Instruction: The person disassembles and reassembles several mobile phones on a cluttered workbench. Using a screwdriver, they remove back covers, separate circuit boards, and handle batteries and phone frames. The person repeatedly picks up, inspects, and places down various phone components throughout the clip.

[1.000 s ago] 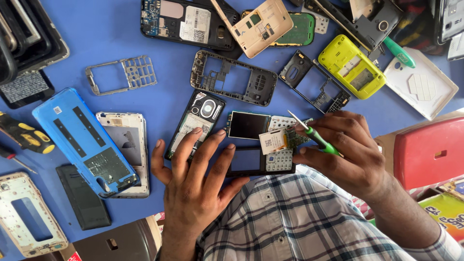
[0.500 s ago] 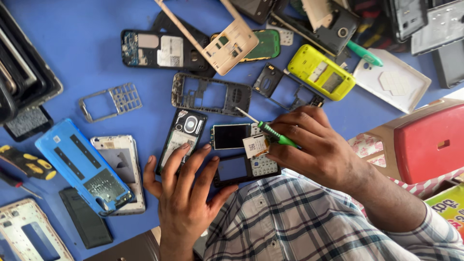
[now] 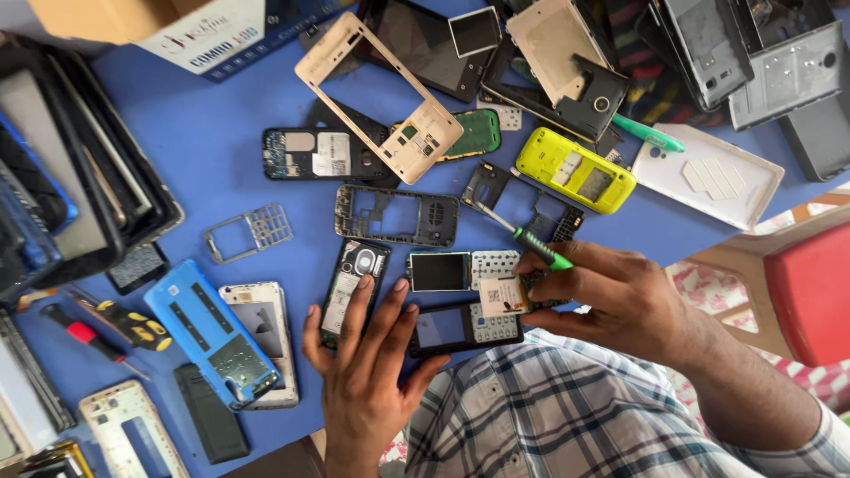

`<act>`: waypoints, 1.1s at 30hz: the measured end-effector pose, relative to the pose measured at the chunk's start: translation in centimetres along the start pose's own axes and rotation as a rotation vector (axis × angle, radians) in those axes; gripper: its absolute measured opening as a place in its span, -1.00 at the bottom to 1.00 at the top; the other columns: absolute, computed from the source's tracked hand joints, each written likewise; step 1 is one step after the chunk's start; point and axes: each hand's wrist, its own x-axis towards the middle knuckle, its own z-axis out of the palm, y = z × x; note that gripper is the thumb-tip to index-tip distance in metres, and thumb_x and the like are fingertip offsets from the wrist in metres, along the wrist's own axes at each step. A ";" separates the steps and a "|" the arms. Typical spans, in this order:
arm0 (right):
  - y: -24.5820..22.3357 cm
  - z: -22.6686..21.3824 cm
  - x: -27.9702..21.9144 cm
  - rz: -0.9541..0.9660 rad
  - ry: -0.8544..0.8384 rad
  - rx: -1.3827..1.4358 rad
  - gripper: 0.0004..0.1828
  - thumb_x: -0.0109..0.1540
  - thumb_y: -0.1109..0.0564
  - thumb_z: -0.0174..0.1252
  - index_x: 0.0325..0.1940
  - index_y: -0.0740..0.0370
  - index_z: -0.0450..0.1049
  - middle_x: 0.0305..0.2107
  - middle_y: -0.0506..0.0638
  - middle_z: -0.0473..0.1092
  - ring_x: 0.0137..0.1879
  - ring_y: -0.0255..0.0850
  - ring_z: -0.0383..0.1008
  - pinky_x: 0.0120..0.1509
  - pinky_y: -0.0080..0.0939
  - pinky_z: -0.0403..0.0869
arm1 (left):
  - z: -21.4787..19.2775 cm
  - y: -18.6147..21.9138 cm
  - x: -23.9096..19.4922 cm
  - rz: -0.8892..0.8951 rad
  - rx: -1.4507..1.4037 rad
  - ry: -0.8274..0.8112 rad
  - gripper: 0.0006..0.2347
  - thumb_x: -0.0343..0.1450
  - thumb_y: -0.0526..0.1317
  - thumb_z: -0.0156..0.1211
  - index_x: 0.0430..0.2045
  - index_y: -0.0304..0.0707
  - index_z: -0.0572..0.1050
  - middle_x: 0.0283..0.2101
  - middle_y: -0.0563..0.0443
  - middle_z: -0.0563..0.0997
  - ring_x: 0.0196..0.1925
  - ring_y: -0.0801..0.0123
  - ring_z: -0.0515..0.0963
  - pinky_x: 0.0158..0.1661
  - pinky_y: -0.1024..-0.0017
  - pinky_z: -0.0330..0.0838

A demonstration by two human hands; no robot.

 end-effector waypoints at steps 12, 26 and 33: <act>0.6 2.4 0.2 -0.014 0.017 0.101 -0.68 0.07 0.10 0.48 -0.21 0.15 0.48 -0.08 0.02 0.52 -0.14 -0.15 0.64 -0.16 -0.20 0.64 | 0.2 0.3 -0.5 -0.014 -0.011 0.097 -0.58 0.24 0.05 0.48 -0.16 -0.14 0.54 0.07 0.13 0.59 0.23 0.23 0.48 0.20 -0.03 0.08; 1.2 1.7 -0.8 -0.078 0.156 0.351 -0.67 0.06 0.15 0.51 -0.26 0.17 0.46 -0.08 0.12 0.57 0.00 -0.08 0.67 -0.01 -0.18 0.63 | 0.0 0.2 -0.5 0.073 -0.001 0.194 -0.52 0.24 0.08 0.47 -0.12 -0.23 0.53 0.08 0.00 0.58 0.20 0.13 0.49 0.24 -0.10 0.03; 0.5 4.8 -2.6 0.038 0.126 0.917 -0.70 0.18 0.23 0.47 -0.17 0.27 0.45 -0.03 0.21 0.59 0.15 -0.05 0.60 0.20 -0.07 0.57 | 1.2 1.5 -0.4 0.273 -0.316 0.306 -0.59 0.49 0.01 0.39 -0.02 -0.36 0.48 0.01 -0.11 0.65 0.07 0.13 0.66 0.20 -0.01 0.29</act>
